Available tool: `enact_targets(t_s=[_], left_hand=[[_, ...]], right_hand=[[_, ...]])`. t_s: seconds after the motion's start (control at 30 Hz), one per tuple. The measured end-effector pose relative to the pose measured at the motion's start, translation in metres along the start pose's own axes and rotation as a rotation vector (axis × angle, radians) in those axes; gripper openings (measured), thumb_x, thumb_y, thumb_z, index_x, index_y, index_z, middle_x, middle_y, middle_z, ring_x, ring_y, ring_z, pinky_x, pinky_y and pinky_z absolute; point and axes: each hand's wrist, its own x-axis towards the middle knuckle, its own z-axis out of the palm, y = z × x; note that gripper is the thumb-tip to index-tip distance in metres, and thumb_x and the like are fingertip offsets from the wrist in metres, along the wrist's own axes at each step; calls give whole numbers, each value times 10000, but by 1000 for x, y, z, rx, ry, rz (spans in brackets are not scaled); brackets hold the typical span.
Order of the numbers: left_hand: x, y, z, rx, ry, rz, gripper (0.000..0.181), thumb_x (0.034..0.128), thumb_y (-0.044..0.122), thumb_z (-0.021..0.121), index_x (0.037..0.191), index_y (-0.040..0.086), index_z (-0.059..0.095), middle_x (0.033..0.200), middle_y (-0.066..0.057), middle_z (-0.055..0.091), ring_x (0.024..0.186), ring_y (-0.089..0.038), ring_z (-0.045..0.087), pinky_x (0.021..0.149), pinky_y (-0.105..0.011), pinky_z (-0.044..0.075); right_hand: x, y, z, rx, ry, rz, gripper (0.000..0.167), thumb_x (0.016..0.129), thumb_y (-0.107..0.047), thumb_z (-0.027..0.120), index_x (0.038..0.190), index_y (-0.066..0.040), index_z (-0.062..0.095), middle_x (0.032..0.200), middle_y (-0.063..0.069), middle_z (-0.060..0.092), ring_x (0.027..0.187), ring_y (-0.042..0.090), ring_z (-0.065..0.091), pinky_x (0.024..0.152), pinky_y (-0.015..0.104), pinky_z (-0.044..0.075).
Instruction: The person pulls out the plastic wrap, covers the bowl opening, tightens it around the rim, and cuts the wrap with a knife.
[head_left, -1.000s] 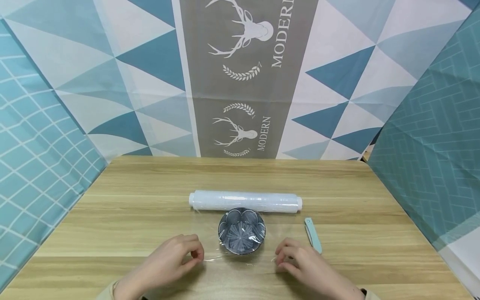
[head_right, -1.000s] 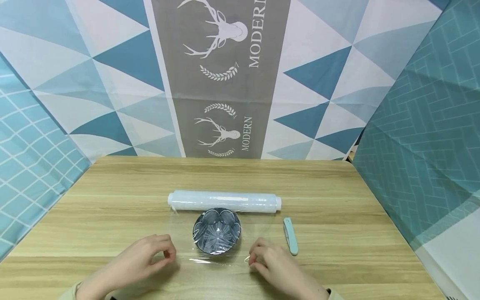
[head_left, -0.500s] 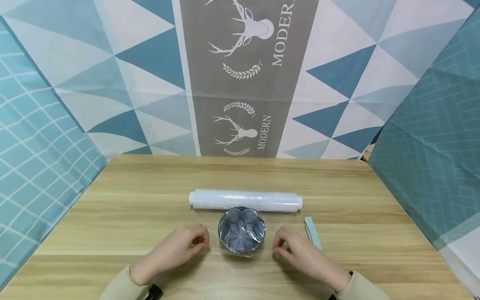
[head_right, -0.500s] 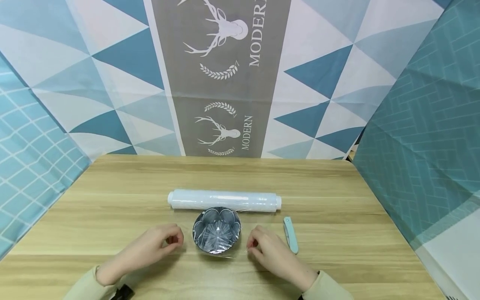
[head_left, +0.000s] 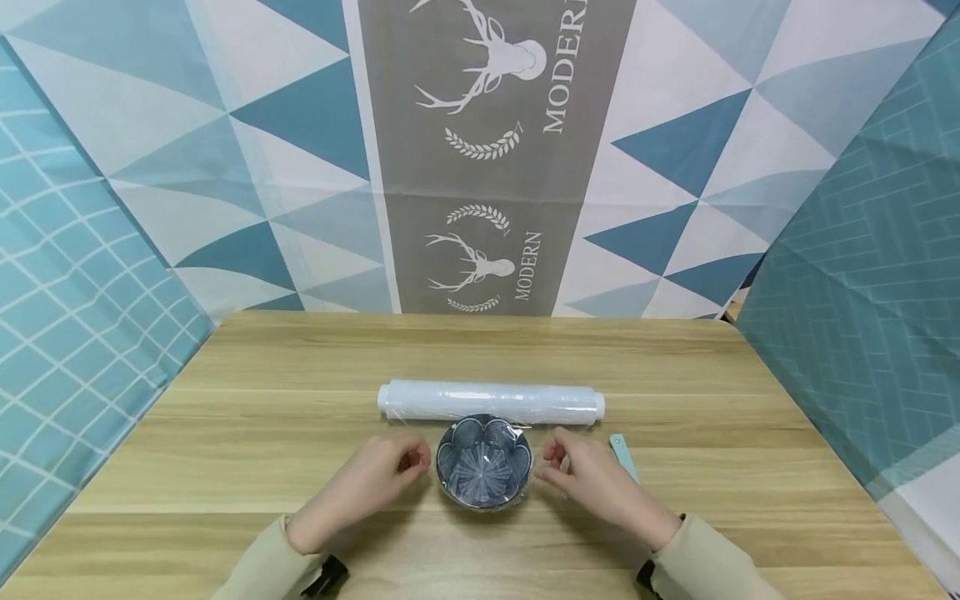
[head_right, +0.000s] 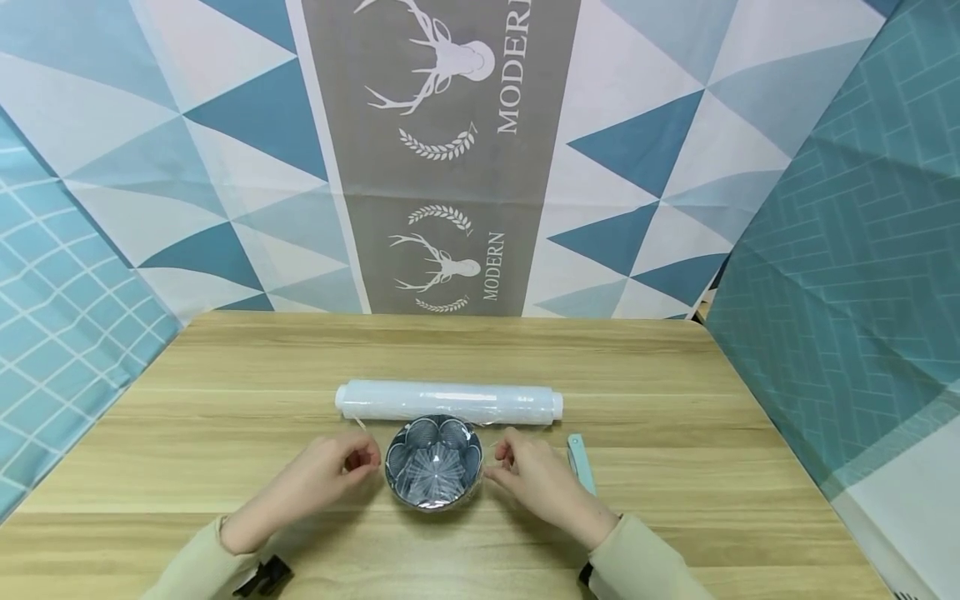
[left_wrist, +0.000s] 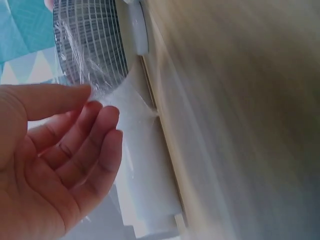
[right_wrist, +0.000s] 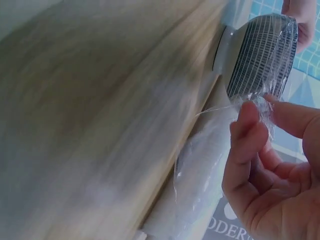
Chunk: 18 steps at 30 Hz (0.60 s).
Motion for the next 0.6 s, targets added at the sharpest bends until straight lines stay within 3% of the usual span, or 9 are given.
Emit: enact_targets(t_s=[0.23, 0.47, 0.6], left_hand=[[6, 9, 7, 4, 61, -87, 151, 734, 11, 666, 741, 143, 592, 629, 108, 513, 553, 15, 431, 509, -150, 421], [5, 15, 12, -74, 91, -164, 162, 733, -19, 661, 809, 95, 575, 690, 62, 571, 587, 8, 497, 545, -135, 463], [4, 21, 12, -95, 102, -193, 199, 728, -57, 639, 842, 80, 551, 722, 26, 586, 613, -21, 520, 549, -131, 466]], right_hand=[[2, -8, 5, 150, 16, 80, 146, 782, -125, 678, 834, -114, 542, 696, -58, 580, 515, 25, 521, 456, 194, 446], [2, -17, 6, 303, 71, 120, 186, 763, -37, 665, 920, -55, 567, 851, 31, 619, 719, 93, 596, 643, 159, 491], [-2, -23, 6, 292, 86, 111, 213, 810, -18, 605, 1018, -48, 572, 911, 55, 635, 733, 124, 611, 666, 175, 497]])
